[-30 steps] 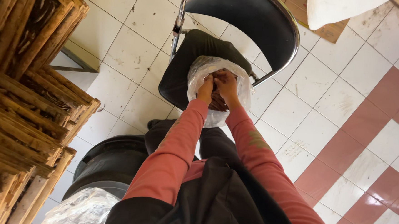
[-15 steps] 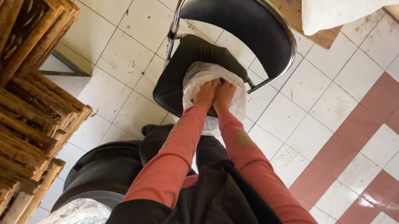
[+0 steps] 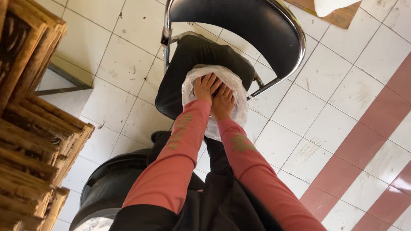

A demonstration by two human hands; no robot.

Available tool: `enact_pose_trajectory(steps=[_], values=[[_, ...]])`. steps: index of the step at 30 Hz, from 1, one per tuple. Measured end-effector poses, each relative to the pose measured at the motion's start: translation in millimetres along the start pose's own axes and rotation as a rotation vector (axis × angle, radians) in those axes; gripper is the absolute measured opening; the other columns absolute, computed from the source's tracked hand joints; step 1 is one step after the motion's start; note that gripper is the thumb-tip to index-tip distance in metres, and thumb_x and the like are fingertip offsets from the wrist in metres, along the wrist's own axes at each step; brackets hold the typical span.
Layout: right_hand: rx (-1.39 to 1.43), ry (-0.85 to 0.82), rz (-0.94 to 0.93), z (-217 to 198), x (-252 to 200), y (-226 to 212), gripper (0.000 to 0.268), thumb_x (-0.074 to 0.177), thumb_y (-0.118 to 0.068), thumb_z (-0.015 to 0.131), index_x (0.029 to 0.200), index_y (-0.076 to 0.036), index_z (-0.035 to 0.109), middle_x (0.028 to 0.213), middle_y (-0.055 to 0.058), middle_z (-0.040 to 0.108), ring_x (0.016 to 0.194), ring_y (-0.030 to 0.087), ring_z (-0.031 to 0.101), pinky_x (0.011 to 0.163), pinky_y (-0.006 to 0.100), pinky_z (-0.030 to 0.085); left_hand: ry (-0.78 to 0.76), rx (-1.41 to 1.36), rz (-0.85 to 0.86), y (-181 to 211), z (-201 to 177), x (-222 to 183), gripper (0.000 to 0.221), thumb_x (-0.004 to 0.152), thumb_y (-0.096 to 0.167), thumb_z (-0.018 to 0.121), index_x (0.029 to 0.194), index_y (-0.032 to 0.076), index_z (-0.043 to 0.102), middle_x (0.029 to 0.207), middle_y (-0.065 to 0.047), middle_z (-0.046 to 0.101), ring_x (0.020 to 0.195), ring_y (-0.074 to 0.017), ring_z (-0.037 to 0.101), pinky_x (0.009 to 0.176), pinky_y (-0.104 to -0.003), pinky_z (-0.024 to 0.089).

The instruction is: The person picks up stacks of dried fruit slices from a woven wooden tray and places them into a plastic bag.

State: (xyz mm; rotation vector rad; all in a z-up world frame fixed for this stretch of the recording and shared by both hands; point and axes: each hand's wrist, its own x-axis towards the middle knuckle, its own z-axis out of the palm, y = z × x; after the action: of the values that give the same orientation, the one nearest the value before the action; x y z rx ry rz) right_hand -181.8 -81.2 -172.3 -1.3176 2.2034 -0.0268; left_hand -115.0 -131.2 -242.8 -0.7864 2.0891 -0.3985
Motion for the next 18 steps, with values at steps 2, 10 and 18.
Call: enact_pose_trajectory(steps=[2, 10, 18], values=[[0.049, -0.082, 0.071, -1, 4, 0, 0.098, 0.091, -0.054, 0.054, 0.162, -0.003, 0.008, 0.168, 0.021, 0.016, 0.156, 0.04, 0.016, 0.122, 0.048, 0.016, -0.011, 0.901, -0.034, 4, 1, 13, 0.058, 0.103, 0.038, 0.021, 0.16, 0.037, 0.032, 0.173, 0.006, 0.017, 0.157, -0.0189, 0.012, 0.125, -0.055, 0.006], [0.012, 0.0, -0.058, 14, 20, 22, 0.093, 0.093, -0.051, 0.06, 0.159, 0.0, 0.019, 0.162, 0.026, 0.026, 0.151, 0.044, 0.022, 0.121, 0.054, 0.014, 0.361, -0.809, -0.037, -12, -6, -6, 0.061, 0.099, 0.026, 0.043, 0.159, 0.025, 0.033, 0.165, -0.003, 0.032, 0.151, -0.0262, 0.03, 0.12, -0.053, 0.021], [0.575, 0.245, -0.129, 52, 24, 55, 0.066, 0.093, -0.042, 0.06, 0.144, -0.004, 0.047, 0.146, 0.022, 0.05, 0.141, 0.042, 0.037, 0.119, 0.053, 0.026, 0.798, -1.267, 0.005, -86, -84, -161, 0.034, 0.101, 0.011, 0.064, 0.135, 0.012, 0.061, 0.125, -0.007, 0.069, 0.113, -0.0255, 0.068, 0.097, -0.042, 0.051]])
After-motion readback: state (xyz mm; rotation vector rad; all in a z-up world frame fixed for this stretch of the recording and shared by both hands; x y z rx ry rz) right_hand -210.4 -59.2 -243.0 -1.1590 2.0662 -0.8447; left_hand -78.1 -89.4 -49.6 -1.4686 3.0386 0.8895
